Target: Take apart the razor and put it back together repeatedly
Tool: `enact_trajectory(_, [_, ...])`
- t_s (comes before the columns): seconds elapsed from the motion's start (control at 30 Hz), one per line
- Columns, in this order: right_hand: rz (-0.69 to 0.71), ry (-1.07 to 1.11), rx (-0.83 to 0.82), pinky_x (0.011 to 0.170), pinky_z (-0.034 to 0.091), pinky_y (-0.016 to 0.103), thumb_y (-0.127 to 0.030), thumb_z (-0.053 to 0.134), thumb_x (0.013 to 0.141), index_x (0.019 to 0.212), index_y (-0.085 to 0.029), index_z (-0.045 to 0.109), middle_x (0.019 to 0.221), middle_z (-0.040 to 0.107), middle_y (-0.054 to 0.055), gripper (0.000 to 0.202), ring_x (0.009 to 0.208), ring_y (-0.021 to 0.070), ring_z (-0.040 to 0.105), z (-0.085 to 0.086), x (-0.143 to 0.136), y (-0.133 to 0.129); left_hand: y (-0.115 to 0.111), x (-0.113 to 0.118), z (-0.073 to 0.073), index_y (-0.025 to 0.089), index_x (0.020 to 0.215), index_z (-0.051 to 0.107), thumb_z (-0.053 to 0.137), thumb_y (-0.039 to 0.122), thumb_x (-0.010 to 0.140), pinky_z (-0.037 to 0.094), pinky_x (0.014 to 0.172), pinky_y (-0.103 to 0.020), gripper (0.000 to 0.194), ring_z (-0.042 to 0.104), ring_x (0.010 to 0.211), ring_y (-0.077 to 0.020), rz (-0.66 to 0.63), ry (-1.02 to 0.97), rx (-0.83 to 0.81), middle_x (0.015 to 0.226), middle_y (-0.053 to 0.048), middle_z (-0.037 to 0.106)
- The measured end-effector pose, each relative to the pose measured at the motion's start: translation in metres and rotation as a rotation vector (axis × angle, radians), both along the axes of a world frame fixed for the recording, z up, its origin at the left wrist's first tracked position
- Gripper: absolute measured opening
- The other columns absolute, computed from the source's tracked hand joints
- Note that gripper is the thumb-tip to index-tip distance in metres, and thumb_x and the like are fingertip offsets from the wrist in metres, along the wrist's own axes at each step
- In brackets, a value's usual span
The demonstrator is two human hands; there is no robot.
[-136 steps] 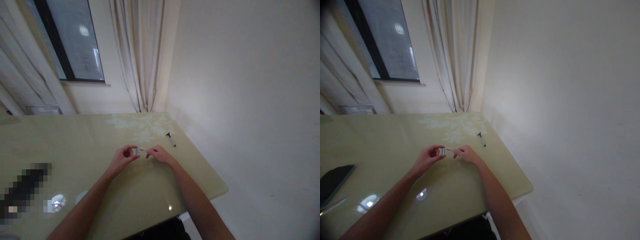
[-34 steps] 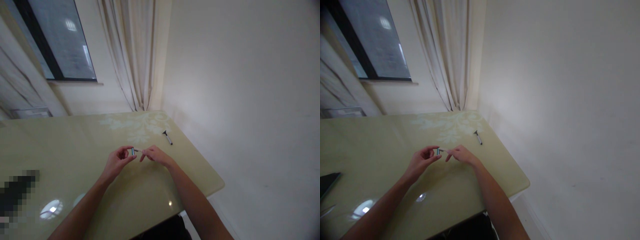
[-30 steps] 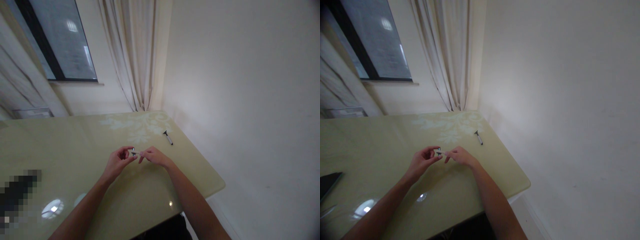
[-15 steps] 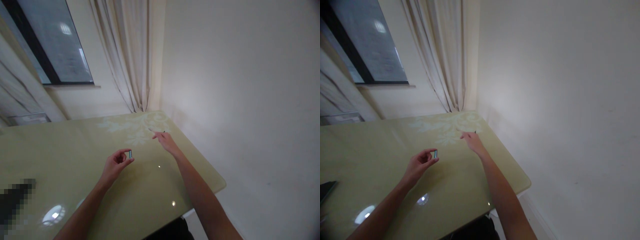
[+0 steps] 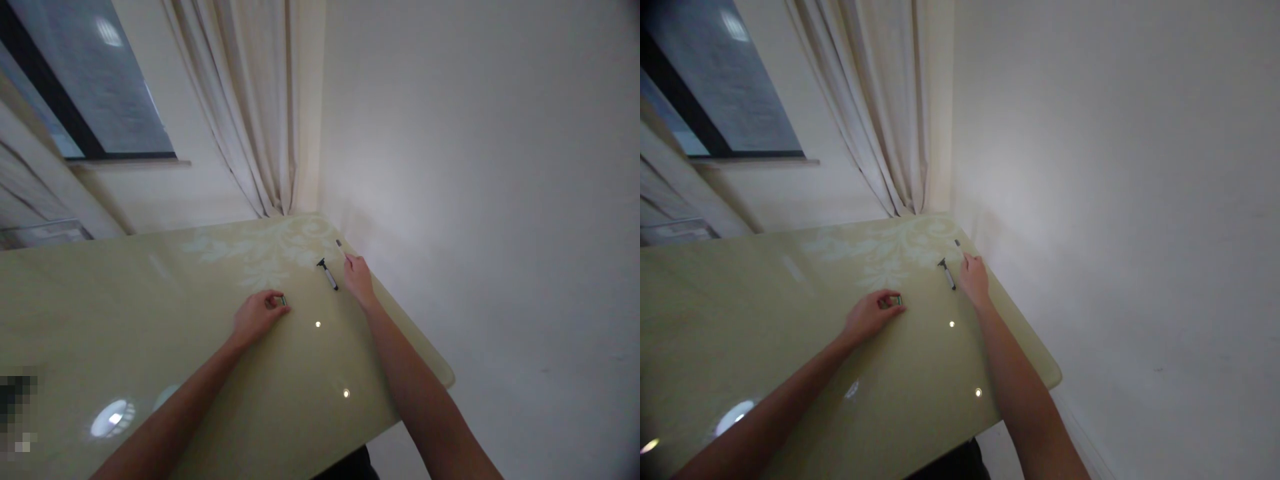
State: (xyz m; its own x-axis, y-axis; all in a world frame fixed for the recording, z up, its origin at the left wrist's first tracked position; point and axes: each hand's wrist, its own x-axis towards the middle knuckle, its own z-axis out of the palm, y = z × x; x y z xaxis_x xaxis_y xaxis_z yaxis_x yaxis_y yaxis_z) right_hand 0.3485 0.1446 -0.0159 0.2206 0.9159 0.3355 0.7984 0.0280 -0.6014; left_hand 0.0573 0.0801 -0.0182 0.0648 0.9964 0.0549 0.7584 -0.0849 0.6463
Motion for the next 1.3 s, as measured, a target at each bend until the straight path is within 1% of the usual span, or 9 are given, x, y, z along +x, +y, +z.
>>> enact_trajectory(0.07, [-0.035,-0.032,-0.018,0.092,0.043,0.031,-0.017,0.038,0.100,0.129,-0.012,0.070,0.103,0.064,0.014,0.044,0.099,0.0239,0.061,-0.001,0.006,0.000,0.019,0.023,0.003,0.028,0.112,0.078,0.078,0.048,0.077,0.044,0.082,-0.039,0.040,0.068,0.095,-0.0284,0.053,0.076,0.010,0.096,-0.006,0.078])
enact_trajectory(0.17, [-0.058,-0.087,-0.058,0.095,0.043,0.032,-0.010,0.041,0.094,0.128,-0.008,0.070,0.106,0.065,0.017,0.045,0.102,0.0256,0.062,-0.006,0.014,-0.004,0.044,0.054,0.004,0.030,0.110,0.079,0.078,0.055,0.076,0.040,0.090,-0.047,0.042,0.066,0.105,-0.0345,0.083,0.087,0.018,0.098,-0.007,0.079])
enact_trajectory(0.3, [-0.078,-0.112,-0.055,0.093,0.045,0.032,-0.010,0.046,0.091,0.125,-0.012,0.072,0.113,0.068,0.016,0.043,0.104,0.0259,0.062,-0.010,0.019,-0.009,0.061,0.072,0.001,0.032,0.110,0.078,0.077,0.060,0.075,0.038,0.093,-0.049,0.045,0.064,0.109,-0.0359,0.045,0.095,0.045,0.101,-0.007,0.079])
enact_trajectory(0.47, [-0.097,-0.082,-0.076,0.088,0.046,0.031,-0.013,0.055,0.090,0.119,-0.019,0.073,0.110,0.075,0.010,0.035,0.099,0.0229,0.066,-0.007,0.017,-0.011,0.056,0.067,0.000,0.032,0.114,0.077,0.076,0.059,0.078,0.037,0.095,-0.047,0.046,0.062,0.112,-0.0344,-0.033,0.130,0.078,0.108,-0.007,0.078])
enact_trajectory(0.6, [-0.081,-0.104,-0.069,0.084,0.046,0.029,-0.014,0.057,0.091,0.105,-0.017,0.075,0.104,0.076,0.010,0.024,0.094,0.0214,0.067,-0.006,0.014,-0.013,0.052,0.064,-0.001,0.030,0.119,0.076,0.073,0.056,0.081,0.039,0.094,-0.044,0.045,0.064,0.110,-0.0319,-0.075,0.149,0.100,0.108,-0.007,0.077])
enact_trajectory(0.67, [-0.066,-0.132,-0.067,0.085,0.046,0.029,-0.012,0.056,0.090,0.103,-0.015,0.076,0.104,0.075,0.011,0.023,0.095,0.0214,0.067,-0.008,0.013,-0.013,0.052,0.065,-0.002,0.030,0.119,0.076,0.071,0.055,0.083,0.040,0.094,-0.043,0.044,0.065,0.108,-0.0312,-0.080,0.153,0.106,0.108,-0.007,0.077])
enact_trajectory(0.8, [-0.044,-0.179,-0.058,0.090,0.045,0.030,-0.005,0.055,0.086,0.109,-0.013,0.076,0.108,0.074,0.013,0.033,0.100,0.0220,0.065,-0.011,0.013,-0.014,0.054,0.067,-0.004,0.030,0.116,0.077,0.070,0.055,0.084,0.040,0.094,-0.043,0.041,0.065,0.108,-0.0309,-0.081,0.158,0.111,0.107,-0.007,0.077])
enact_trajectory(0.97, [-0.052,-0.199,-0.057,0.095,0.044,0.031,-0.003,0.051,0.087,0.115,-0.013,0.078,0.111,0.072,0.014,0.039,0.104,0.0229,0.064,-0.014,0.013,-0.011,0.056,0.067,-0.005,0.031,0.119,0.077,0.067,0.054,0.086,0.040,0.096,-0.046,0.042,0.064,0.109,-0.0321,-0.093,0.171,0.124,0.107,-0.008,0.076])
enact_trajectory(1.3, [-0.024,-0.205,-0.051,0.094,0.044,0.029,-0.006,0.054,0.089,0.117,-0.015,0.078,0.111,0.072,0.013,0.038,0.102,0.0216,0.064,-0.015,0.006,-0.013,0.056,0.069,-0.004,0.031,0.122,0.076,0.063,0.054,0.088,0.040,0.095,-0.046,0.043,0.064,0.108,-0.0331,-0.101,0.194,0.133,0.105,-0.009,0.076])
